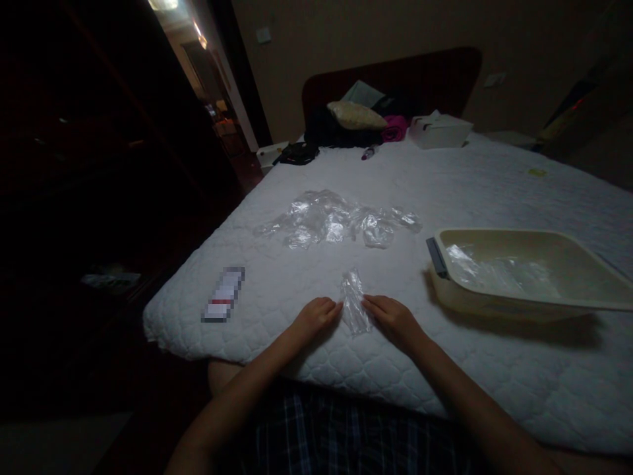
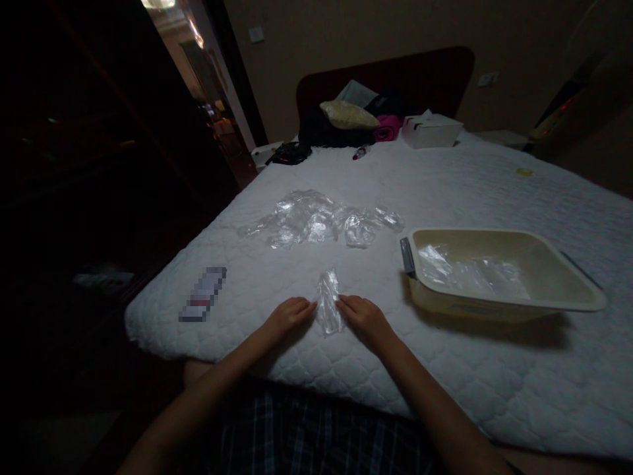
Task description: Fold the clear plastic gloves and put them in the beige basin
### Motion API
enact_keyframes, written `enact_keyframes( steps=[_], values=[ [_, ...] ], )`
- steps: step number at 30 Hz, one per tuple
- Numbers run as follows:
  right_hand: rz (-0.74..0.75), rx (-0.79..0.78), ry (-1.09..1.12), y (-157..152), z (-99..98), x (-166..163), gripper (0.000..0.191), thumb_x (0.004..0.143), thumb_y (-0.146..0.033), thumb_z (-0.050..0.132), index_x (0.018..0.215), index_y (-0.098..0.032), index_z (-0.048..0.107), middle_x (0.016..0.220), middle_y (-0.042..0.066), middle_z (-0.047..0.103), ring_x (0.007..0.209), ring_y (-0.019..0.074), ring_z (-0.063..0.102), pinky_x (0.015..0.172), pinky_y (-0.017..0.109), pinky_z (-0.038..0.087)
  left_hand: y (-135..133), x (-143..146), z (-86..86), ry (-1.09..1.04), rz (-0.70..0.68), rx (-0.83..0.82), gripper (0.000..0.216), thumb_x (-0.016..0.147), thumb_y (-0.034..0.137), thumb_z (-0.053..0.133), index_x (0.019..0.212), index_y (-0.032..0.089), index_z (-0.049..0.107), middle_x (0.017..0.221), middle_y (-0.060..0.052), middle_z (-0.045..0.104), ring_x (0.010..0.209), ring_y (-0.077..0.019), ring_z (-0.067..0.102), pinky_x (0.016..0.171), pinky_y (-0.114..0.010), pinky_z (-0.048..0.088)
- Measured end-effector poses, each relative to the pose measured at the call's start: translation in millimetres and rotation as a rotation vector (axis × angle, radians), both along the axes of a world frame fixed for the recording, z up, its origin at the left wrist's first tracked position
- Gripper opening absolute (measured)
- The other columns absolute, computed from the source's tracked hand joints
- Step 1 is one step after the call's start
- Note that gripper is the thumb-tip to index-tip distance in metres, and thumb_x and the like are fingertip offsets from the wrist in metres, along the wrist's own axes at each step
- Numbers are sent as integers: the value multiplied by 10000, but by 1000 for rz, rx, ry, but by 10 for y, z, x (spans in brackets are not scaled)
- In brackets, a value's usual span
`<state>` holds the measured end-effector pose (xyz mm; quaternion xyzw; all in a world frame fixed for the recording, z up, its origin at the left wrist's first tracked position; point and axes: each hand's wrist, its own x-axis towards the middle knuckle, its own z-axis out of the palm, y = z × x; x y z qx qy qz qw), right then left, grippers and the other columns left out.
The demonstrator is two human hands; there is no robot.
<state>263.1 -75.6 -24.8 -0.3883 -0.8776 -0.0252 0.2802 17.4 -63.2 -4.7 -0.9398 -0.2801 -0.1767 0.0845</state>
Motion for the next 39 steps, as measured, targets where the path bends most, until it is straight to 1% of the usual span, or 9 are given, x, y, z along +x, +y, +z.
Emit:
enact_keyframes(
  steps=[4,10,14,17,22,25,28,33,39],
  values=[
    [12,7,-17,7,19,-13,310,839,-132,445,1127,-181,547,1102,114,605,972,208,570,781,368,486,49,-27,-59,-4,13,9,355,849,177,382,1199,127,418,799,-76,595,702,-155,565,624,-287,478],
    [43,12,-35,37,53,-56,303,835,-130,454,1116,-183,553,1092,107,608,963,205,567,782,361,480,165,46,-7,-38,24,37,382,840,136,364,1217,172,414,1094,-131,558,886,-179,569,704,-309,483],
    [57,-22,-4,65,67,-72,289,829,-126,453,1093,-182,559,1064,99,618,959,201,559,796,355,470,202,122,-84,-98,-80,25,272,842,163,397,1082,136,521,1043,-139,591,974,-210,547,781,-369,468],
    [35,-112,82,81,77,-72,276,805,-103,457,1039,-184,577,969,85,639,898,180,577,775,327,474,164,155,-200,-182,-73,-53,239,837,160,407,1021,134,557,955,-119,623,971,-197,550,801,-368,464],
    [-87,-287,215,126,53,-99,199,765,-141,499,934,-195,587,873,49,624,805,159,580,721,287,459,72,190,-301,-402,88,-243,193,780,167,490,939,157,600,937,-94,621,930,-187,548,806,-379,454],
    [-188,-369,299,176,23,-148,118,762,-220,517,872,-205,559,777,20,613,705,152,577,636,268,440,52,236,-278,-506,173,-356,135,774,217,527,843,163,629,911,-75,607,889,-171,533,778,-341,451],
    [-242,-440,393,225,8,-198,130,761,-306,526,853,-214,510,719,-6,610,630,146,575,567,249,415,67,301,-226,-555,303,-401,210,809,294,496,717,163,632,829,-55,583,840,-158,510,737,-304,434],
    [-299,-424,417,261,13,-239,206,755,-402,532,835,-218,480,657,-20,592,559,143,555,499,229,374,149,411,-180,-550,549,-425,353,835,354,429,578,159,572,665,-24,522,727,-150,478,677,-279,391],
    [-266,-354,341,257,37,-250,160,796,-367,495,820,-212,523,667,-10,592,588,141,558,529,237,400,222,497,-176,-543,655,-443,348,806,366,452,552,156,567,623,-22,523,685,-150,476,644,-263,356]
  ],
)
